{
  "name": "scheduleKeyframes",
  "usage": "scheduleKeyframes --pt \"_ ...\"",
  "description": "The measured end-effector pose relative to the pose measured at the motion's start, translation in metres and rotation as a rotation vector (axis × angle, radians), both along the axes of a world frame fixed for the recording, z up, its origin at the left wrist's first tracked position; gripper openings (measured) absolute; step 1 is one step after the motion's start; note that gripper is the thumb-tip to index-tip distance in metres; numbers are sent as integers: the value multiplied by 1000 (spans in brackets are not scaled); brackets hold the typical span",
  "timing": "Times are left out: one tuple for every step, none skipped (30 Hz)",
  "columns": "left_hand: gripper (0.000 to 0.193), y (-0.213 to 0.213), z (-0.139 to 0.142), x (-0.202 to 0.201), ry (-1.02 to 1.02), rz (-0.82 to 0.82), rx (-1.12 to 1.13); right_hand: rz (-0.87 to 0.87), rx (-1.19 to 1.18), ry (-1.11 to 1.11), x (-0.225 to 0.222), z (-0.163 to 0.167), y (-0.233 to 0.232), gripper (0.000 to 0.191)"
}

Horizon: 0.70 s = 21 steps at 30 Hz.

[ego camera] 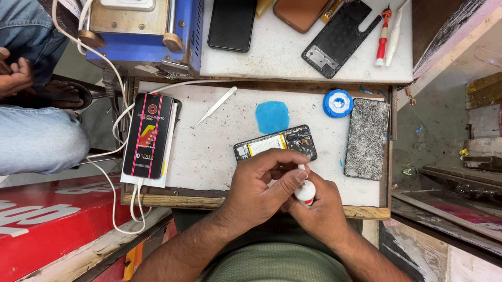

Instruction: The person cleans a phone back cover with a blue adhesive remover putty, then squeezes adhesive from a tube onto the cover and along its edges. They pick up a phone with a shattered back glass, hold the cover against it, and press the parts together while handling the phone body.

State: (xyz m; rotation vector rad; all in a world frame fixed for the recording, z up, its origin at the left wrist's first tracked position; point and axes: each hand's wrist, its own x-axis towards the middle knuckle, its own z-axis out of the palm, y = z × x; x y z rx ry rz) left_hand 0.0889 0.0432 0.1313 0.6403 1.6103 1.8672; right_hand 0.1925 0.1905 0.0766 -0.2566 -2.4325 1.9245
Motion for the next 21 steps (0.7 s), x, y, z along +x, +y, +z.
scheduleKeyframes --pt "25 0 1 1 171 36 -28 5 -4 -13 1 -1 1 25" --pt "24 0 3 1 344 72 -55 -5 18 -18 2 -2 2 25" --pt "22 -1 5 2 514 108 -83 -15 38 -25 3 -2 2 25" --pt "21 -1 8 3 589 94 -54 -25 58 -32 5 -1 2 26" --pt "21 1 10 3 667 78 -23 -43 19 -5 7 1 2 24" --pt "20 2 13 3 748 60 11 -62 -17 28 9 5 2 24" --pt "21 3 18 4 729 57 -1 -82 -52 62 10 10 2 23" --pt "22 4 22 7 710 55 -15 -62 -67 99 12 15 2 25" --pt "23 3 26 10 693 54 -30 -40 -83 137 12 21 2 26" --pt "29 0 31 12 699 70 -71 -20 -97 177 12 28 3 28" --pt "35 -5 34 13 704 87 -111 -78 -185 27 9 34 4 33" --pt "41 -10 36 14 703 107 -152 -130 -275 -131 5 40 6 37" --pt "39 -18 38 17 658 124 -192 -174 -367 -295 2 47 8 42" --pt "37 -26 39 18 613 140 -230 -183 -479 -258 -2 53 14 50" --pt "35 -35 38 18 569 153 -268 -192 -591 -219 -9 60 22 60" --pt "31 -45 36 19 542 179 -297 -199 -704 -179 -17 66 32 71" --pt "28 -55 34 21 515 204 -327 -211 -673 -177 -25 72 42 77" --pt "24 -64 32 23 487 228 -357 -224 -643 -173 -32 79 54 83" --pt "24 -74 29 23 479 245 -373 -238 -612 -169 -40 86 67 89" --pt "23 -83 27 25 468 263 -390 -213 -512 -119 -47 93 82 87" --pt "22 -91 24 26 455 280 -408 -186 -412 -71 -55 98 93 86"
